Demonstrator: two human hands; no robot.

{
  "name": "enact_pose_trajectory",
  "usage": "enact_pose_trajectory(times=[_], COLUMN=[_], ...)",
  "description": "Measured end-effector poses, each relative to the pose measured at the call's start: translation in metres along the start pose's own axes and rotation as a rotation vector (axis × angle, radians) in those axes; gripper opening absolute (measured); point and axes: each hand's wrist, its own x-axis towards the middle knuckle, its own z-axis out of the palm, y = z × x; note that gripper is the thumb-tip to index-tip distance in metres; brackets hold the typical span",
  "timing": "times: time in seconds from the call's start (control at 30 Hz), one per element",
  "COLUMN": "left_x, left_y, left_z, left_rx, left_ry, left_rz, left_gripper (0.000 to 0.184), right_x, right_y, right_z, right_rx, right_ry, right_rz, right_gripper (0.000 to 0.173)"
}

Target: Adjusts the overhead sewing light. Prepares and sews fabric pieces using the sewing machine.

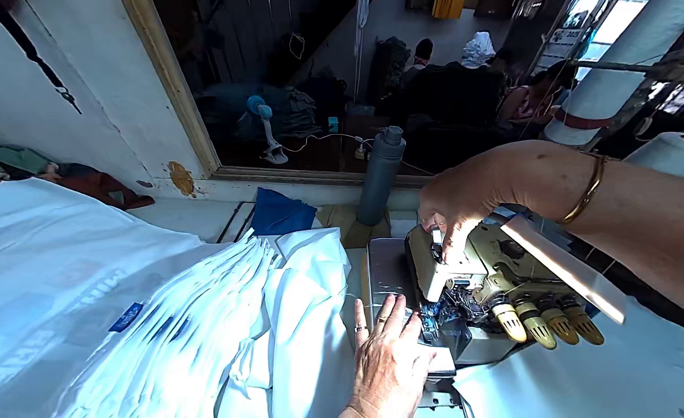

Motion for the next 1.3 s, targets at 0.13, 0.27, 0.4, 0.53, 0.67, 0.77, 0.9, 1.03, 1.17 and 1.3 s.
enact_pose_trajectory(times=[0.13,0.27,0.4,0.53,0.67,0.77,0.9,1.03,1.17,1.3], left_x=[0.005,0.005,0.006,0.007,0.007,0.007,0.007,0.008,0.007,0.008], left_y=[0.002,0.002,0.001,0.0,-0.001,0.0,0.0,-0.002,-0.004,-0.005], left_z=[0.01,0.01,0.009,0.009,0.008,0.008,0.008,0.011,0.016,0.017], left_rx=[-0.02,-0.018,-0.021,-0.016,-0.007,-0.003,-0.014,-0.036,-0.08,-0.081], left_ry=[0.133,0.143,0.145,0.149,0.15,0.142,0.148,0.181,0.208,0.212], left_rz=[-0.055,-0.06,-0.064,-0.055,-0.045,-0.044,-0.051,-0.052,-0.064,-0.068], left_gripper=[0.031,0.029,0.029,0.03,0.03,0.031,0.03,0.029,0.029,0.028], right_x=[0.0,-0.003,-0.005,-0.007,-0.014,-0.022,-0.026,-0.027,-0.028,-0.024], right_y=[-0.001,0.006,0.007,0.01,-0.003,-0.012,-0.012,-0.013,-0.012,-0.01], right_z=[0.003,0.009,0.012,0.013,0.01,0.009,0.016,0.03,0.038,0.041], right_rx=[0.008,0.042,0.062,-0.029,-0.048,-0.061,-0.082,-0.157,-0.135,-0.166], right_ry=[0.019,0.051,0.086,0.104,0.139,0.17,0.235,0.379,0.445,0.462], right_rz=[0.034,-0.001,-0.023,-0.072,-0.011,0.006,-0.067,-0.174,-0.207,-0.225], right_gripper=[0.041,0.039,0.042,0.044,0.042,0.033,0.026,0.021,0.018,0.019])
